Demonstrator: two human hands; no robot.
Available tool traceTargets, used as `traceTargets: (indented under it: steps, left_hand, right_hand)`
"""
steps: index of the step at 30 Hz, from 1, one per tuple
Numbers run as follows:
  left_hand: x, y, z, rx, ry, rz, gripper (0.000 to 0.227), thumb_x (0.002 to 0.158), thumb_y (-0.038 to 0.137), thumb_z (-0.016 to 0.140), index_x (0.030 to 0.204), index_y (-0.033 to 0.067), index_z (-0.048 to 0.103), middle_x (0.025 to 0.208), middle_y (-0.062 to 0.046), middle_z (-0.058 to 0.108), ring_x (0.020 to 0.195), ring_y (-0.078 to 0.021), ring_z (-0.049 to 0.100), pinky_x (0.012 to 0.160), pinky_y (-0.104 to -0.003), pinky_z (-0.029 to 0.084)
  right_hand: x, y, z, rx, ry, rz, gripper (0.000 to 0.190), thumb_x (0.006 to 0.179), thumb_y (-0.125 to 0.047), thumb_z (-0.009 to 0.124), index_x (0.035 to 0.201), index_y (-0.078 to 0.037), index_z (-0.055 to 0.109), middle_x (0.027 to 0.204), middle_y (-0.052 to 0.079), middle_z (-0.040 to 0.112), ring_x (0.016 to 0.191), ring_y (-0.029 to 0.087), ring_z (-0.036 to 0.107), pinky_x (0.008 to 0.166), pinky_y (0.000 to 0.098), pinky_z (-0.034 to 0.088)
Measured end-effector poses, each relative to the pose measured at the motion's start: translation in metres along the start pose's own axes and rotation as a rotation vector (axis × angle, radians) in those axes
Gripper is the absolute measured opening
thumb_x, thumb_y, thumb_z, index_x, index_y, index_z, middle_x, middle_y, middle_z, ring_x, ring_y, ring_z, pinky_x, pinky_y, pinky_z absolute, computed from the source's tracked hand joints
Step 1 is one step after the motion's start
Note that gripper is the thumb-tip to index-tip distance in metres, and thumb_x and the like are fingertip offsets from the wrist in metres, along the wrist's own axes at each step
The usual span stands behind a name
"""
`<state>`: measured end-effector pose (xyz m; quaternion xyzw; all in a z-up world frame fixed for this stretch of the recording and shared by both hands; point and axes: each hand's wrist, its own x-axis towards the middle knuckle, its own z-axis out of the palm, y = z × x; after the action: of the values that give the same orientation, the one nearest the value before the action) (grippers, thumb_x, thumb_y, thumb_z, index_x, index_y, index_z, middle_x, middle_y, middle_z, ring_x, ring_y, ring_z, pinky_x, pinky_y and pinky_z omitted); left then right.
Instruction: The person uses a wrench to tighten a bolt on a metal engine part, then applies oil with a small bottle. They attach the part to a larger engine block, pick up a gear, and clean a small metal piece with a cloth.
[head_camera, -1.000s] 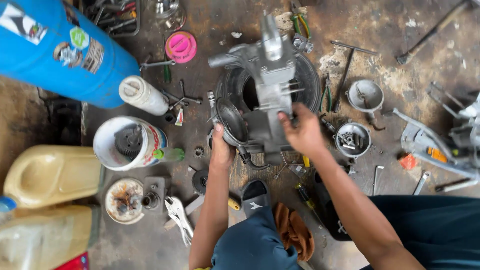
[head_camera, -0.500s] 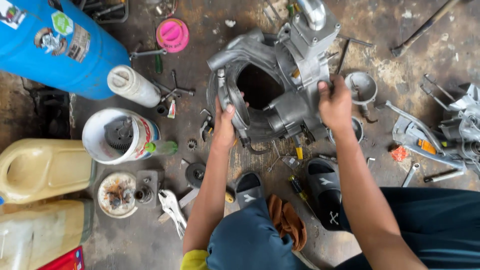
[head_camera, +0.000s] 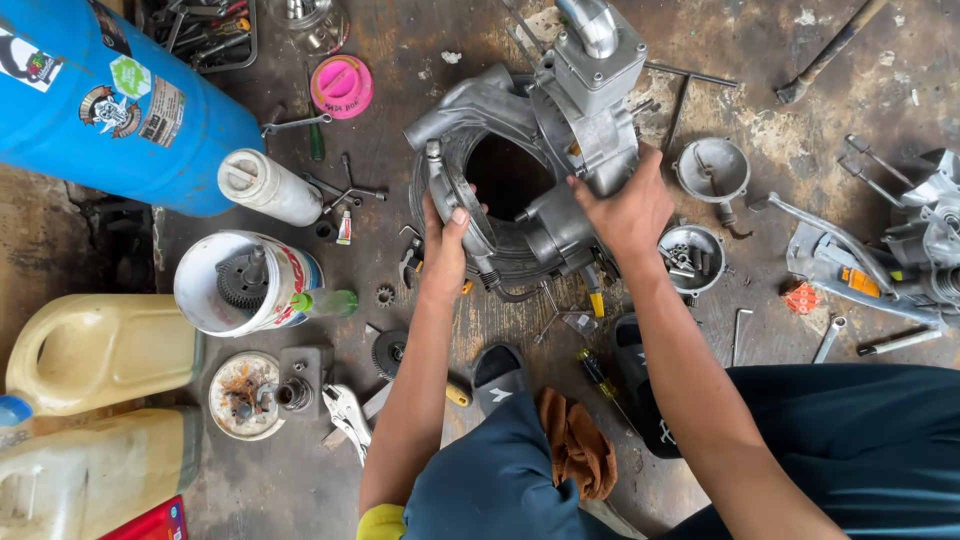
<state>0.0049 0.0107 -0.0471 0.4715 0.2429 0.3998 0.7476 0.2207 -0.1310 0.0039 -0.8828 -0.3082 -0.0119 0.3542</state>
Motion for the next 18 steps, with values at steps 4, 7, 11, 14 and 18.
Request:
traceTargets:
  steps: [4, 7, 11, 14, 18]
  left_hand:
    - [-0.005, 0.005, 0.005, 0.067, -0.019, 0.025, 0.088, 0.097, 0.046, 0.070, 0.160, 0.0126, 0.018, 0.148, -0.030, 0.048, 0.125, -0.0497, 0.057, 0.100, -0.060, 0.050]
    - [-0.007, 0.010, 0.006, 0.090, -0.034, 0.032, 0.089, 0.096, 0.048, 0.070, 0.161, 0.0146, 0.019, 0.149, -0.028, 0.048, 0.125, -0.0483, 0.057, 0.101, -0.060, 0.050]
    - [-0.017, 0.023, 0.007, 0.119, -0.060, 0.039, 0.089, 0.098, 0.047, 0.070, 0.161, 0.0133, 0.017, 0.152, -0.028, 0.045, 0.131, -0.0478, 0.053, 0.103, -0.060, 0.047]
    - [-0.018, 0.025, 0.005, 0.081, -0.039, 0.045, 0.095, 0.101, 0.043, 0.068, 0.162, 0.0047, 0.005, 0.154, -0.036, 0.036, 0.134, -0.0530, 0.050, 0.106, -0.064, 0.047]
    - [-0.019, 0.022, 0.005, 0.018, -0.023, 0.067, 0.089, 0.101, 0.045, 0.066, 0.163, 0.0114, 0.013, 0.154, -0.030, 0.043, 0.132, -0.0484, 0.053, 0.106, -0.059, 0.047]
  right_hand:
    - [0.004, 0.000, 0.002, 0.014, 0.051, 0.037, 0.090, 0.069, -0.053, 0.096, 0.127, -0.007, 0.045, 0.104, 0.027, 0.070, 0.097, 0.052, 0.071, 0.084, 0.0616, 0.053]
    - [0.011, 0.006, 0.007, -0.003, 0.062, 0.080, 0.086, 0.067, -0.052, 0.094, 0.124, -0.010, 0.046, 0.100, 0.023, 0.071, 0.096, 0.049, 0.072, 0.083, 0.0602, 0.053]
    - [0.017, 0.016, 0.016, -0.026, 0.062, 0.121, 0.082, 0.066, -0.054, 0.091, 0.123, -0.015, 0.047, 0.099, 0.019, 0.072, 0.098, 0.047, 0.072, 0.085, 0.0591, 0.053]
    - [0.022, 0.009, -0.009, 0.060, -0.014, 0.053, 0.079, 0.073, -0.047, 0.091, 0.126, -0.010, 0.046, 0.101, 0.027, 0.069, 0.102, 0.054, 0.068, 0.088, 0.0645, 0.050]
    - [0.021, 0.013, -0.025, 0.273, -0.133, -0.044, 0.067, 0.077, -0.030, 0.080, 0.128, -0.005, 0.045, 0.104, 0.033, 0.063, 0.104, 0.060, 0.064, 0.085, 0.0675, 0.046]
